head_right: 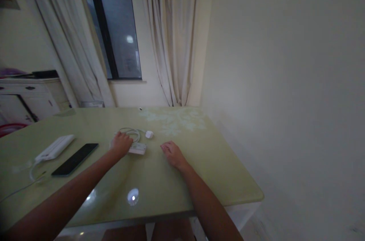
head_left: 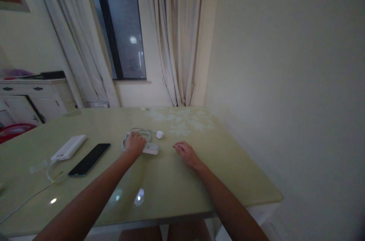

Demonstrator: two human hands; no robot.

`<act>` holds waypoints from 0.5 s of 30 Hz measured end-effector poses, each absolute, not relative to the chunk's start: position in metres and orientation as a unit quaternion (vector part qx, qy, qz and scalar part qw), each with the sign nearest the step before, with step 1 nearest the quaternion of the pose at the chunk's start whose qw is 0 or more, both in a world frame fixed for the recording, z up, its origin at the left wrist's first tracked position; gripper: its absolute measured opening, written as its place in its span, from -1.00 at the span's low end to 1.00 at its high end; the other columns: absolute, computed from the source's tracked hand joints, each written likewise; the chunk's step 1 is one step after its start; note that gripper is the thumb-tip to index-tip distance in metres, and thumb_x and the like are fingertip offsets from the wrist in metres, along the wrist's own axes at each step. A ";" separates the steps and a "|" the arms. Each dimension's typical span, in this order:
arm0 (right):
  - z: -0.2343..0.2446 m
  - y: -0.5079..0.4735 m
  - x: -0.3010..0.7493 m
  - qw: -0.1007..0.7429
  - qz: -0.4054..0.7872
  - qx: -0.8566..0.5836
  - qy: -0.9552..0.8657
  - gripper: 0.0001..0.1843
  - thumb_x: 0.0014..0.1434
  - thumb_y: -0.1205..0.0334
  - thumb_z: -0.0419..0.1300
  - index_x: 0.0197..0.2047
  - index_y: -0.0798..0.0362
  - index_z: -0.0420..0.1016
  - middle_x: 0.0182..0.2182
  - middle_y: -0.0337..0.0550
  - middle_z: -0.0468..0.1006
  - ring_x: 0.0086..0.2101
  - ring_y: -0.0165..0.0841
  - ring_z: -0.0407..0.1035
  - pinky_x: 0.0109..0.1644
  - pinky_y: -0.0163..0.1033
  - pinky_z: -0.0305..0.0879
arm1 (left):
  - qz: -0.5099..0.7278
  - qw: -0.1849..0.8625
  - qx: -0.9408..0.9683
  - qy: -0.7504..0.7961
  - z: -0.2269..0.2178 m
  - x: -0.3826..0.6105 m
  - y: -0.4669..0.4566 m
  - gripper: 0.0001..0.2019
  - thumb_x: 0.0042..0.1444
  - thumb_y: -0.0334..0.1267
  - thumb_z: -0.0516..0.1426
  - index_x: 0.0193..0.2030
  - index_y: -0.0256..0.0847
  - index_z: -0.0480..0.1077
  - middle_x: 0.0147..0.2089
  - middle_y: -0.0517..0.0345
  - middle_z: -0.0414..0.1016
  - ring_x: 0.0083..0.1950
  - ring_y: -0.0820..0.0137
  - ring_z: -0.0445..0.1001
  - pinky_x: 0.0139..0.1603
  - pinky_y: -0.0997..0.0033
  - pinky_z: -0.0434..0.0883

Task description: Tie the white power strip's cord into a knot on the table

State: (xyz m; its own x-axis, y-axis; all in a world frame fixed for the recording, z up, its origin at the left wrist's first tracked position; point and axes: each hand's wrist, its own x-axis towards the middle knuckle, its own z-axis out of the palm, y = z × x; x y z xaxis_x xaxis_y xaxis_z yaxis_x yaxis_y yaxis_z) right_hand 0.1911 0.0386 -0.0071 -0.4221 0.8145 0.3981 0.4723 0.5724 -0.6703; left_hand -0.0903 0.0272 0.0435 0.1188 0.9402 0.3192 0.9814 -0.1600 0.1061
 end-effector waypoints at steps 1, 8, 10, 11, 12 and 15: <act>-0.007 0.037 0.189 0.355 0.231 -0.396 -0.815 -0.65 0.44 0.16 0.00 -0.06 0.10 0.60 -0.09 -0.05 0.58 -0.05 -0.38 0.47 0.09 -0.33 0.31 | -0.154 0.078 -0.737 -0.654 0.045 -0.102 0.028 -0.76 0.07 -0.55 0.04 -0.48 -0.28 0.47 -0.31 -0.12 0.57 0.06 -0.02 0.44 0.25 -0.12 0.13; -0.007 0.031 0.185 0.324 0.206 -0.395 -0.835 -0.72 0.42 0.23 0.04 -0.13 0.12 0.58 -0.15 -0.09 0.54 -0.11 -0.40 0.43 0.06 -0.32 0.27 | -0.010 0.205 -0.718 -0.665 0.047 -0.134 0.005 -0.56 0.10 -0.53 0.03 0.06 -0.16 0.52 0.21 -0.17 0.47 0.30 -0.01 0.32 0.38 -0.20 0.03; -0.009 0.032 0.186 0.322 0.214 -0.399 -0.831 -0.73 0.41 0.23 0.06 -0.16 0.11 0.58 -0.17 -0.10 0.53 -0.13 -0.39 0.41 0.03 -0.31 0.26 | -0.003 0.205 -0.722 -0.661 0.045 -0.133 0.001 -0.53 0.11 -0.53 0.00 0.09 -0.17 0.51 0.22 -0.21 0.46 0.32 -0.06 0.29 0.28 -0.20 0.21; -0.010 0.033 0.186 0.322 0.219 -0.402 -0.829 -0.74 0.40 0.23 0.07 -0.18 0.11 0.58 -0.19 -0.10 0.52 -0.14 -0.39 0.40 0.01 -0.31 0.26 | -0.007 0.201 -0.724 -0.660 0.043 -0.133 0.000 -0.53 0.11 -0.54 -0.01 0.09 -0.17 0.52 0.23 -0.22 0.46 0.35 -0.07 0.27 0.22 -0.17 0.29; -0.011 0.034 0.186 0.324 0.222 -0.404 -0.826 -0.75 0.40 0.23 0.08 -0.20 0.11 0.57 -0.21 -0.11 0.52 -0.16 -0.39 0.40 -0.01 -0.31 0.25 | -0.016 0.197 -0.726 -0.658 0.040 -0.134 0.000 -0.52 0.12 -0.55 -0.02 0.07 -0.17 0.53 0.23 -0.22 0.45 0.37 -0.07 0.25 0.17 -0.13 0.35; -0.015 0.037 0.186 0.339 0.218 -0.417 -0.815 -0.76 0.38 0.24 0.10 -0.25 0.11 0.56 -0.24 -0.11 0.50 -0.19 -0.38 0.37 -0.03 -0.30 0.23 | -0.072 0.218 -0.720 -0.655 0.028 -0.141 0.003 -0.51 0.12 -0.57 -0.05 0.05 -0.16 0.55 0.35 -0.17 0.34 0.45 -0.02 0.13 0.26 -0.13 0.31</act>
